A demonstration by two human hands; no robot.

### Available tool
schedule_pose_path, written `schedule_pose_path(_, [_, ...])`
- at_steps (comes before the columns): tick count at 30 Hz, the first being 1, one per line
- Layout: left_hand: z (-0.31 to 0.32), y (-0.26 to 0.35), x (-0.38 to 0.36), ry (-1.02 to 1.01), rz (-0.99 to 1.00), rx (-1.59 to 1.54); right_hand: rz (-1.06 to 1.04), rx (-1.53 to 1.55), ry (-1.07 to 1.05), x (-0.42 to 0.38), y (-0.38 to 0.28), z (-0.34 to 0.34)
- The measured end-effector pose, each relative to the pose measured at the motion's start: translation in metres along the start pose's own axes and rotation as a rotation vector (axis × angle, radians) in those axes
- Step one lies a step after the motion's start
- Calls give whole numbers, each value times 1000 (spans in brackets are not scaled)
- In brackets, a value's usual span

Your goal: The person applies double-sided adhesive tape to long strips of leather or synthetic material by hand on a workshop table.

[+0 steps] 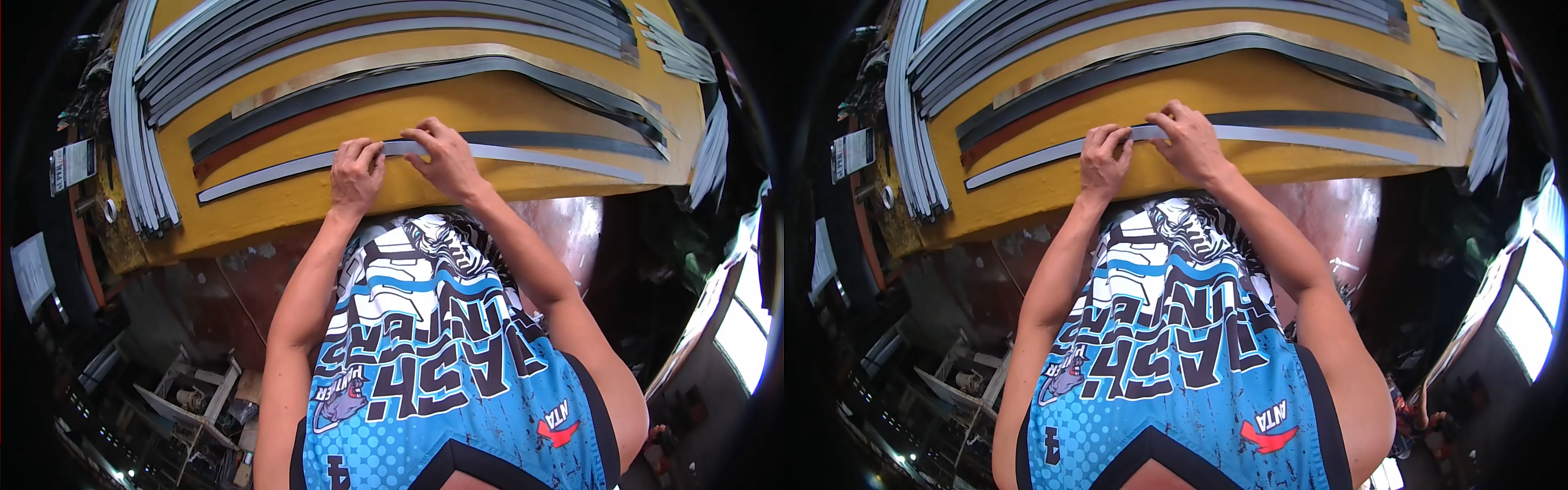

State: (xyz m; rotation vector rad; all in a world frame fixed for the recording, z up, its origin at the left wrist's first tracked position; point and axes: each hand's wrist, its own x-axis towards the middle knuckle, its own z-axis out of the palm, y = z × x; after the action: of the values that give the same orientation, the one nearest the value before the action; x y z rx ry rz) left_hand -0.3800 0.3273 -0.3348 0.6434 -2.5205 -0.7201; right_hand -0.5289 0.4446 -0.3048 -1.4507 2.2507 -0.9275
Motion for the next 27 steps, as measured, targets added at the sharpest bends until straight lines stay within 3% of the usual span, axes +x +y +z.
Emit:
schedule_pose_path(3, [-3,4,2,-12,-6,2,73,-49,-129,-8,21,-31])
schedule_pose_path(8, [-4,2,4,-38,1,11,59,-106,-127,-20,52,-64])
schedule_pose_path(27, [-7,3,8,-89,-46,-8,-5,-183,-41,-27,77,-59])
